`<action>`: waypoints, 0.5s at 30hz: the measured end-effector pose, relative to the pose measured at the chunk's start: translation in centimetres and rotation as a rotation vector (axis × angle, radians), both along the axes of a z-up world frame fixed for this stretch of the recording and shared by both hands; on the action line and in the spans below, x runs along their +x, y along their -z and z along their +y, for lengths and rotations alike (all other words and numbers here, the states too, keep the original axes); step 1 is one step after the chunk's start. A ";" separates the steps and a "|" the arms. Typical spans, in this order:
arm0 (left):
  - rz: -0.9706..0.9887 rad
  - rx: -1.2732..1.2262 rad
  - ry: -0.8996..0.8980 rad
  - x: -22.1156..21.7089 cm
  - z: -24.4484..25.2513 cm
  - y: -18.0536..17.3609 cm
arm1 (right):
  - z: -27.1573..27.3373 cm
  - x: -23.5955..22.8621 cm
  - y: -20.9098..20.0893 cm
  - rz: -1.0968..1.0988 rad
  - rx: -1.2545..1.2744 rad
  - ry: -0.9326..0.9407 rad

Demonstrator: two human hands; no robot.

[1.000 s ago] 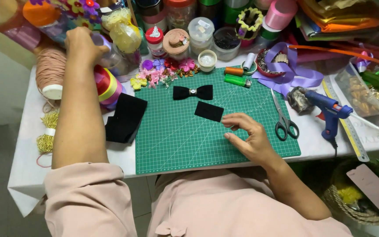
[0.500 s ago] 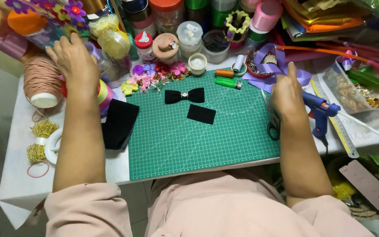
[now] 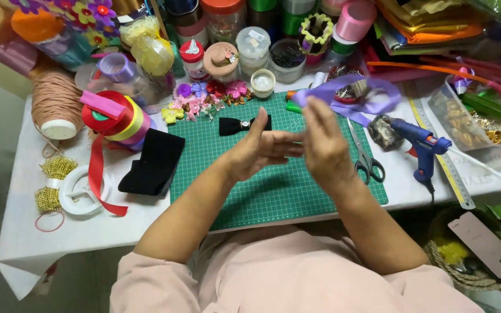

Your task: Assembling a decorative bow using black and purple ribbons, a glue gun, and small embellishments.

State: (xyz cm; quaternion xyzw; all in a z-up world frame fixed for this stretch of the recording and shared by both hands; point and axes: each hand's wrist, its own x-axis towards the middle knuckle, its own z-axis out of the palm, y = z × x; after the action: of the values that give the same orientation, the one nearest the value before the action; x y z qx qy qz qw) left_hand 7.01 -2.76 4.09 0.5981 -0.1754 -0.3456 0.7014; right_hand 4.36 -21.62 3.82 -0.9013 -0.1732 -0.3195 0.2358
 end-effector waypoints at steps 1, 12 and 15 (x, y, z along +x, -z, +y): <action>0.141 -0.157 -0.009 -0.1 -0.9 0.8 | 1.0 -1.0 1.1 -0.154 -0.034 -0.115; 0.102 -0.437 -0.157 3.5 2.8 -7.5 | 1.7 -7.4 4.5 0.047 0.039 -0.617; 0.007 -0.453 -0.191 3.7 4.3 -10.4 | 1.2 -7.9 6.1 0.168 0.017 -0.688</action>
State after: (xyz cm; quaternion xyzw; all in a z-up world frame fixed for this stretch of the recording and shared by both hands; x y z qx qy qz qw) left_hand 10.66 1.58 14.49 0.4385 -0.1885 -0.2315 0.8477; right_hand -3.50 -20.40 -2.29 -0.8114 -0.4440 -0.1478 0.3502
